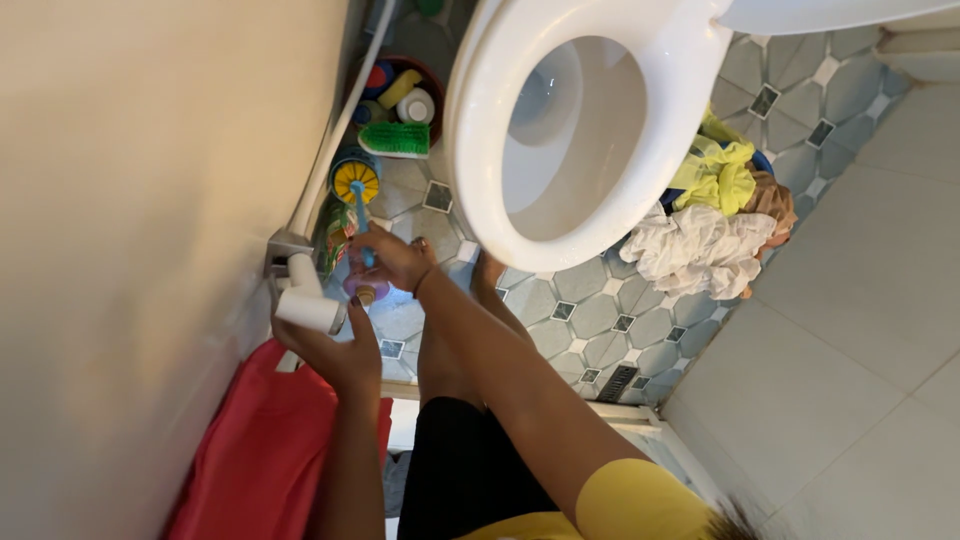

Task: Cleaning the bathroom sink and toilet bowl and handling laundry

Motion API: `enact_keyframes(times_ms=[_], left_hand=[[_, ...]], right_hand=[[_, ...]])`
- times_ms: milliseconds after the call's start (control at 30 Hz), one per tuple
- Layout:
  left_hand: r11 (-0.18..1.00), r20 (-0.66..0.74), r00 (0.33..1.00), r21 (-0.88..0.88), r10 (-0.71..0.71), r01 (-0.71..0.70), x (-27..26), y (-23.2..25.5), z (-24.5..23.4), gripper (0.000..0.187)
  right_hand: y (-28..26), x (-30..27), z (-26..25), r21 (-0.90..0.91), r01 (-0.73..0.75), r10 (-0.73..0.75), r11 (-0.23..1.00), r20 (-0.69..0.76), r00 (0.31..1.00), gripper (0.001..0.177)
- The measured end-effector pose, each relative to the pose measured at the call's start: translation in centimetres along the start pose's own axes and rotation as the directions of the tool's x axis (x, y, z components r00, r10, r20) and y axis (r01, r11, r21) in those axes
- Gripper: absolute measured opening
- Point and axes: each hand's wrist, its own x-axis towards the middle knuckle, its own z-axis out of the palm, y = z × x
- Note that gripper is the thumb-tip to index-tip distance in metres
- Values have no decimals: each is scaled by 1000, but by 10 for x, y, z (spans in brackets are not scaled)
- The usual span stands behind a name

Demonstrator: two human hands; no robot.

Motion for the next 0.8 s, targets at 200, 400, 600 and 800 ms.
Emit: enact_keyframes(times_ms=[200,400,600,800], left_hand=[[972,146,970,-105,-193,209,-31,10,9,95],[967,191,953,-50,-237,251,-31,30,16,40],[981,296,945,-87,-139,172,-38,39,19,68],[986,311,949,-140,-45,93,-55,44,28,68]], right_hand=[[-8,-46,6,-23,63,-63,998,35,997,106],[-6,-68,-6,-6,132,-132,991,-70,989,116],[12,-51,-48,75,187,-166,979,-224,960,99],[28,-100,-96,-134,351,-369,927,-153,917,45]])
